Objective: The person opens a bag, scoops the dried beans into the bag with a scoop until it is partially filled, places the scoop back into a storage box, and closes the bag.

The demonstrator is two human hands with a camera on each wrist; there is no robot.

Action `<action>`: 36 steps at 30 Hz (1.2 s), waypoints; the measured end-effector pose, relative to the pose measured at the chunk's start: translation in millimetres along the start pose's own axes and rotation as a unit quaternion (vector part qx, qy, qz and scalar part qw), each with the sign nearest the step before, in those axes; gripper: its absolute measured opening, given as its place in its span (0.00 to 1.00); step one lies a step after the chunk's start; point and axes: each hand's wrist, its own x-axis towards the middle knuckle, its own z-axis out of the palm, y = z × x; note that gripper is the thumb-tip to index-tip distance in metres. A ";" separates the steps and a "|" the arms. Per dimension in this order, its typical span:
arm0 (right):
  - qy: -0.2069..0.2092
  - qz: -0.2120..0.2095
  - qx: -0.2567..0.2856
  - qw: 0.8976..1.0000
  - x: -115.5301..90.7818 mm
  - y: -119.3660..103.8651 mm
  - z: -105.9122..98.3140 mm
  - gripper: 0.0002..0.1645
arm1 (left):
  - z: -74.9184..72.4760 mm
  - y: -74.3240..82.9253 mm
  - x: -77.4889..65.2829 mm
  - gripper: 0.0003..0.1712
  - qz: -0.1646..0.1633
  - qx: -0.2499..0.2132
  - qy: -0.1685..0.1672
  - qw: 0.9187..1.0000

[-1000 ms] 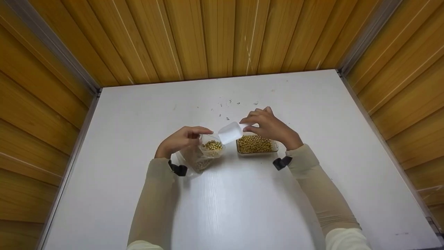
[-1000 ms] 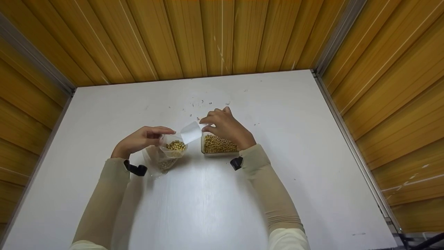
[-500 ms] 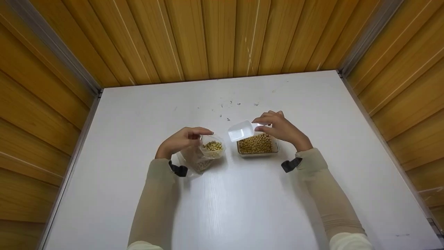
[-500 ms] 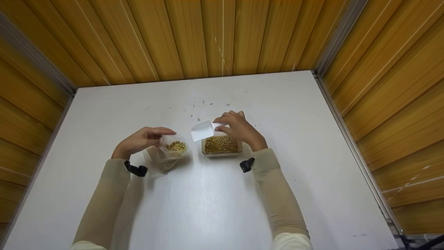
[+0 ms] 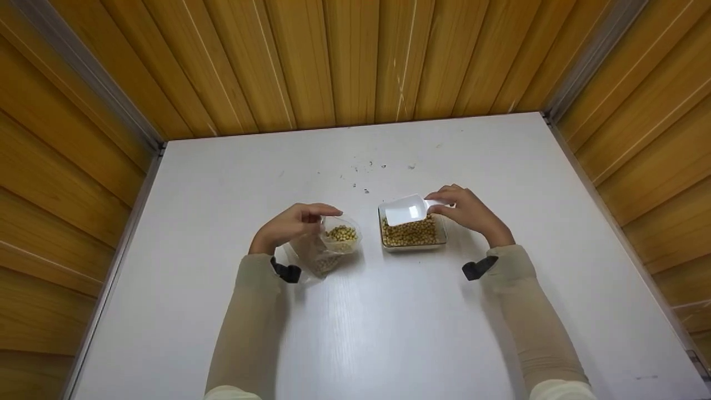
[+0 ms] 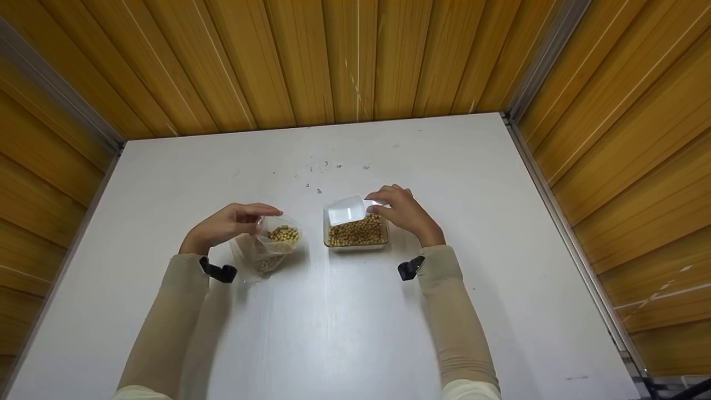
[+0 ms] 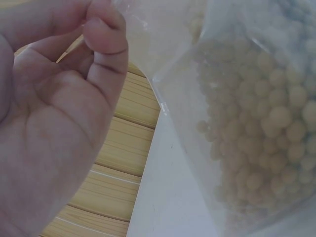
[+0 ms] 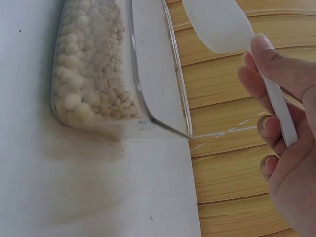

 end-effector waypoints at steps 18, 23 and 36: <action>-0.021 0.062 0.020 0.998 -12.6 28.1 15.1 0.22 | -3.5 -28.2 8.0 0.26 0.004 0.007 0.001 1.000; -0.021 0.071 0.026 0.997 -13.5 31.2 18.8 0.22 | -4.8 -30.2 8.1 0.26 0.017 0.002 -0.002 1.000; -0.025 0.080 0.037 0.996 -12.6 33.2 23.6 0.22 | -5.1 -26.8 7.9 0.26 0.008 -0.005 0.000 1.000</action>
